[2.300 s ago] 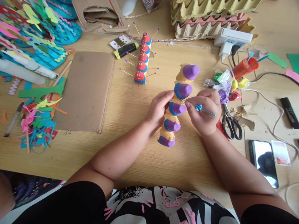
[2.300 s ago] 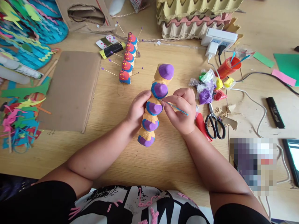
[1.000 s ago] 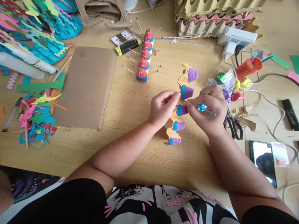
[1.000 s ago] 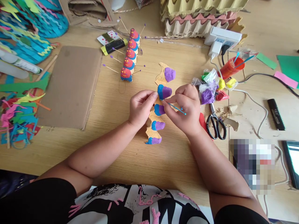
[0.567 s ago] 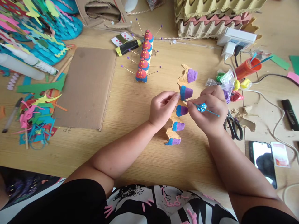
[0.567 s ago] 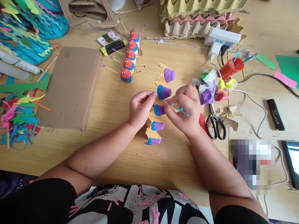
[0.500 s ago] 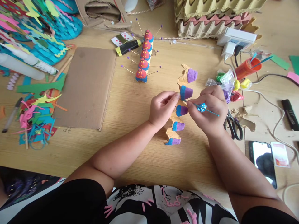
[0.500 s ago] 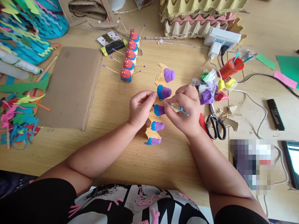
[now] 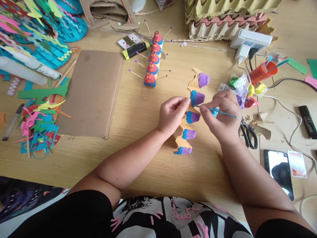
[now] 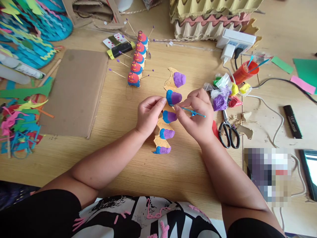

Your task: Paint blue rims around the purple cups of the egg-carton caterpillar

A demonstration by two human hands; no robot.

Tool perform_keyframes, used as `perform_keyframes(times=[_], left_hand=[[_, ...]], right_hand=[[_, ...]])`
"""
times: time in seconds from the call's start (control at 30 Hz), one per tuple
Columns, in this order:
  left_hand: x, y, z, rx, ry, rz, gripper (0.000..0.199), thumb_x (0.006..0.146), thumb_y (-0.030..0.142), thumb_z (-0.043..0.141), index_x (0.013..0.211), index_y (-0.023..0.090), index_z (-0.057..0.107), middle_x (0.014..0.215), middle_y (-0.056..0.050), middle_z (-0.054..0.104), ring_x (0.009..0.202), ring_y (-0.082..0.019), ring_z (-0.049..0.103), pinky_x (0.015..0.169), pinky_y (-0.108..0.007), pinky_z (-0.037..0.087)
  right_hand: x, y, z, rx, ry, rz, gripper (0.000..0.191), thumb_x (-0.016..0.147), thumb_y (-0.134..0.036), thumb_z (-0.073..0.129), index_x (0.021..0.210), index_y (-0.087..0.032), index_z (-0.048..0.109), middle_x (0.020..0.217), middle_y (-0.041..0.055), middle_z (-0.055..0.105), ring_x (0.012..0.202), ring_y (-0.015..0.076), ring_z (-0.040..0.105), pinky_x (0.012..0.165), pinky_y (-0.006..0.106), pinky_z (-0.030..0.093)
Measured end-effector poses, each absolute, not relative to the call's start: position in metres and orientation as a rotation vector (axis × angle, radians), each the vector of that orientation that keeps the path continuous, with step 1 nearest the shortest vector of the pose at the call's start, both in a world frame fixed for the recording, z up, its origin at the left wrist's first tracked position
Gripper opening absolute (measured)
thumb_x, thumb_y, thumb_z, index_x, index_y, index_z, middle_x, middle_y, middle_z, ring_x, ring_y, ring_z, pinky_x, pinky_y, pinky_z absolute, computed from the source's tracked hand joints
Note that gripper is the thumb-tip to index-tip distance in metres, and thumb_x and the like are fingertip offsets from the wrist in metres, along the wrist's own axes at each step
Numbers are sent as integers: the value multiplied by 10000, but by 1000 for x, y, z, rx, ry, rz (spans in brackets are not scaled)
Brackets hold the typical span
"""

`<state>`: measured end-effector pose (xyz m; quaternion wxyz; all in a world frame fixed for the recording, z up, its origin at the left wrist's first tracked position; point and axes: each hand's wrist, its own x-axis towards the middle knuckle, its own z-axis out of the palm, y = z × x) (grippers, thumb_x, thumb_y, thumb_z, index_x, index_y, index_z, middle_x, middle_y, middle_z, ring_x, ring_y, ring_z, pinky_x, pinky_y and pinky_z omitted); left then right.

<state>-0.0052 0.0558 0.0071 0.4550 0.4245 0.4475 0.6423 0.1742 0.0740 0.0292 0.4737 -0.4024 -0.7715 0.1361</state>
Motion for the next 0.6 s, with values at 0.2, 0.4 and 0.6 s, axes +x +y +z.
perform_keyframes(times=[0.2, 0.4, 0.6], left_hand=[[-6, 56, 6, 1041, 1115, 1565, 392, 896, 575, 828, 751, 219, 754, 662, 20, 617, 637, -113, 573, 614, -261, 498], [-6, 56, 6, 1034, 1094, 1566, 376, 892, 562, 837, 761, 217, 767, 673, 20, 627, 637, -108, 569, 622, -258, 494], [-6, 56, 7, 1018, 1091, 1569, 380, 883, 558, 847, 745, 215, 760, 665, 24, 619, 629, -103, 567, 616, -253, 490]], right_hand=[[174, 75, 30, -1016, -1903, 312, 197, 941, -474, 808, 876, -294, 759, 899, 58, 671, 935, 286, 720, 858, 543, 634], [174, 76, 30, -1018, -1914, 316, 218, 968, -498, 761, 882, -298, 753, 953, 67, 675, 973, 293, 720, 884, 562, 620], [173, 76, 32, -1050, -1922, 295, 225, 962, -488, 766, 845, -297, 739, 905, 72, 673, 923, 287, 713, 848, 555, 624]])
